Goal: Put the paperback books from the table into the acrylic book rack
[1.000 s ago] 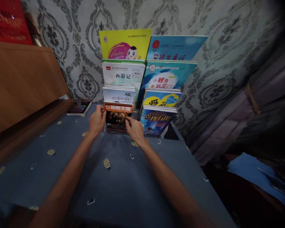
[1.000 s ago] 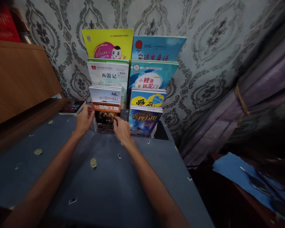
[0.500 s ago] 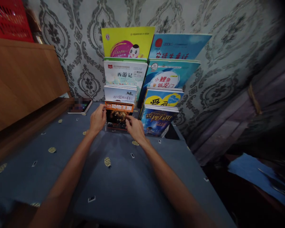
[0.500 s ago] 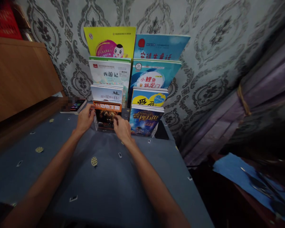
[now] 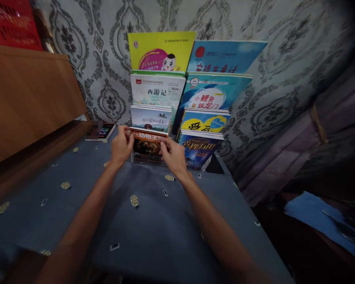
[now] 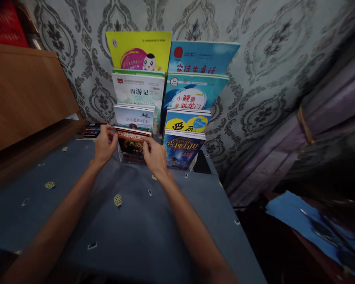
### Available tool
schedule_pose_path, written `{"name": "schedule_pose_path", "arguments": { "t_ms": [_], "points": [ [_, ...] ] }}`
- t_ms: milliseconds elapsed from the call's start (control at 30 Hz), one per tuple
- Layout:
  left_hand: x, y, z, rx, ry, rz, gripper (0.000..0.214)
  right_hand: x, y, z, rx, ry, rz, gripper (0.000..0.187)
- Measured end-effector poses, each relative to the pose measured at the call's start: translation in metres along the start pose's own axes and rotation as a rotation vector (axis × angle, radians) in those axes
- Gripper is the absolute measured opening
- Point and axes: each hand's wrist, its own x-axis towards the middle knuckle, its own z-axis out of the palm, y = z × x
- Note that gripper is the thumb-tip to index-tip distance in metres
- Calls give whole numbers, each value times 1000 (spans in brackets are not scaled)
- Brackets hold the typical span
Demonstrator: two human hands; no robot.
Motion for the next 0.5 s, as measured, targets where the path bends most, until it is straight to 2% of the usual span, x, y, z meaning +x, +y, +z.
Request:
{"name": "schedule_pose_path", "arguments": {
  "t_ms": [200,300,367,500],
  "points": [
    [1,7,-9,2,9,46,16,-2,-10,-9,47,30,-41,28],
    [1,8,-12,-4,11,53,12,-2,-24,-19,124,20,-65,26],
    [1,7,-13,-21,19,55,10,-7,-39,-34,257,-21,-108,25],
    [2,6,-14,-90,52,60,15,-34,-65,-82,513,-106,-238,22]
  ]
}}
